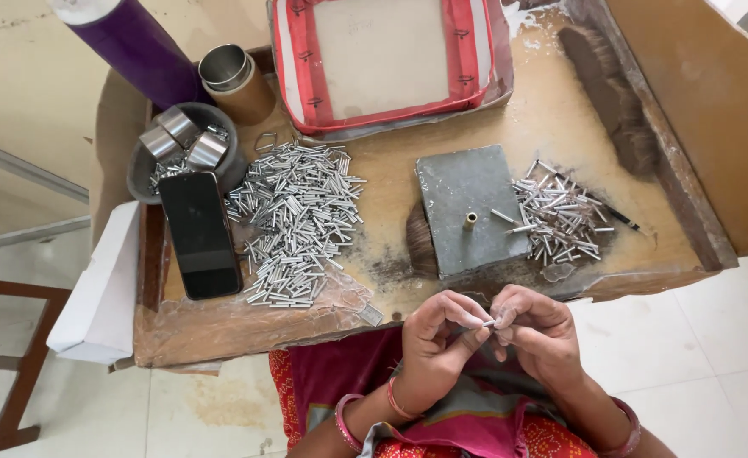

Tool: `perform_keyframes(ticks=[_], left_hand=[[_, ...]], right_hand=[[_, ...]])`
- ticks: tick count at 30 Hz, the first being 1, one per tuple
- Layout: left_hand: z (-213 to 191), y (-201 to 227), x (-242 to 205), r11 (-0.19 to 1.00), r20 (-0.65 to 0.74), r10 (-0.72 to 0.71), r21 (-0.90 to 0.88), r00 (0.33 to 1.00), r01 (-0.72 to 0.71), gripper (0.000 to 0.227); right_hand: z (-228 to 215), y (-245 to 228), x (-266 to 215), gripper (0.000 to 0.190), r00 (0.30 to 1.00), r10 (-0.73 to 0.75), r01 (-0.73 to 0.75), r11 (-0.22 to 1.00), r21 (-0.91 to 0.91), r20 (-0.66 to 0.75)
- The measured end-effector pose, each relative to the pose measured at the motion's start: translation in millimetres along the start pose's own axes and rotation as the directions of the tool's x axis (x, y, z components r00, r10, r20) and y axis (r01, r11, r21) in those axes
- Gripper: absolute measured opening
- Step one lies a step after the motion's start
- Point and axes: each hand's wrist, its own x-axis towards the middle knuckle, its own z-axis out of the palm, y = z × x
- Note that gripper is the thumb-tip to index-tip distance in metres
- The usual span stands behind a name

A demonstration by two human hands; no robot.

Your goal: The person sits at a small workbench and picks small metal pins one at a time from a large pile, working each pin between the fingers and pressing it into a brass fitting set in a stone block on the bench. Finished pins are set aside in a separate pile as the work continues.

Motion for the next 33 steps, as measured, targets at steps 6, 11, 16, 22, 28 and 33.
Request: perform_keyframes(ticks=[6,11,16,22,28,33], left_hand=[[1.9,-2.3,-1.0,0.998,-0.006,0.029,0.050,1.000,-0.029,0.019],[1.9,-8.0,-2.8,0.997,-0.048,0.032,0.067,0.998,-0.029,0.020],[6.3,-4.8,0.1,1.000,-0.073,0.011,0.020,0.997,-0.010,0.019],[3.9,-9.6,-1.3,0.996,-0.083,0.052,0.074,0.995,-0.046,0.018],[5.7,-9.5,-0.5,0.997,-0.078,0.073,0.046,0.994,-0.069,0.018],[6.5,-6.2,1.0,0.998,-0.061,0.057,0.006,0.997,-0.057,0.019]], right_hand=[[-4.3,2.1,1.6,0.012,1.000,-0.009,0.010,1.000,-0.011,0.029],[-1.3,2.7,3.4,0.012,0.998,-0.031,0.031,0.999,0.013,0.048],[0.8,2.2,2.2,0.011,1.000,-0.016,0.016,0.999,-0.041,0.018],[4.2,1.3,4.4,0.011,1.000,-0.018,0.018,1.000,-0.022,0.016],[3.1,3.1,3.6,0.011,1.000,-0.010,0.010,1.000,0.006,-0.013],[2.2,4.7,3.9,0.011,0.999,-0.037,0.037,0.999,0.013,0.007]])
